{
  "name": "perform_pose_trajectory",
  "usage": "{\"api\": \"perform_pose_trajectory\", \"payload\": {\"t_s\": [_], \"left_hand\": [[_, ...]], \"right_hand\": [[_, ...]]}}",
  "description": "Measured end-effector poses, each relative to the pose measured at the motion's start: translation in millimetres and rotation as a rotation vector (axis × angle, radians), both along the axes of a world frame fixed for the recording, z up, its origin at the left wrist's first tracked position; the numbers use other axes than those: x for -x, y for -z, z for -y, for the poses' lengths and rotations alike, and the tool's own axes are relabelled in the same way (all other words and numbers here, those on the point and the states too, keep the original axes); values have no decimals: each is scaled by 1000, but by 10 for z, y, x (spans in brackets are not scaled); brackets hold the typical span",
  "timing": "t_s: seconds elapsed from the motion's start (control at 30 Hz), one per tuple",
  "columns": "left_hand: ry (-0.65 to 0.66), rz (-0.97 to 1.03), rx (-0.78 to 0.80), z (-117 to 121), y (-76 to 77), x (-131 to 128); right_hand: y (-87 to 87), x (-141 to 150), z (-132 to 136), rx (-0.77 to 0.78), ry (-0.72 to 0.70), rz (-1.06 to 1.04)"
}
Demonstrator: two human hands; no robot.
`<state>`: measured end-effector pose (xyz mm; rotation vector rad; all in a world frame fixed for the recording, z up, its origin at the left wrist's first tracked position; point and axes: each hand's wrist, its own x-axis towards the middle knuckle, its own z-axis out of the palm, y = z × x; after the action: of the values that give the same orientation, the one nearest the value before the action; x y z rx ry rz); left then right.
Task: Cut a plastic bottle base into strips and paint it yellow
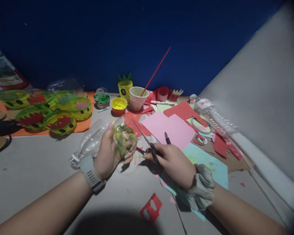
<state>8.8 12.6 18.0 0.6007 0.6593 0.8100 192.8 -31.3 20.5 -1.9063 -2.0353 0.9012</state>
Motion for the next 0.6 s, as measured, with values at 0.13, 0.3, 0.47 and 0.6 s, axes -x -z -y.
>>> {"api": "perform_pose_trajectory", "payload": {"t_s": [0.13,0.3,0.47,0.6], "left_hand": [[-3,-41,-7,2,14,-12],[74,-55,-86,20,109,-17],[34,-60,-166,61,124,-28],[59,-51,-166,57,111,-31]], "right_hand": [[14,1,5,-1,4,36],[17,0,16,-20,0,61],[16,-2,13,-32,-16,65],[33,-10,11,-45,-25,37]]}}
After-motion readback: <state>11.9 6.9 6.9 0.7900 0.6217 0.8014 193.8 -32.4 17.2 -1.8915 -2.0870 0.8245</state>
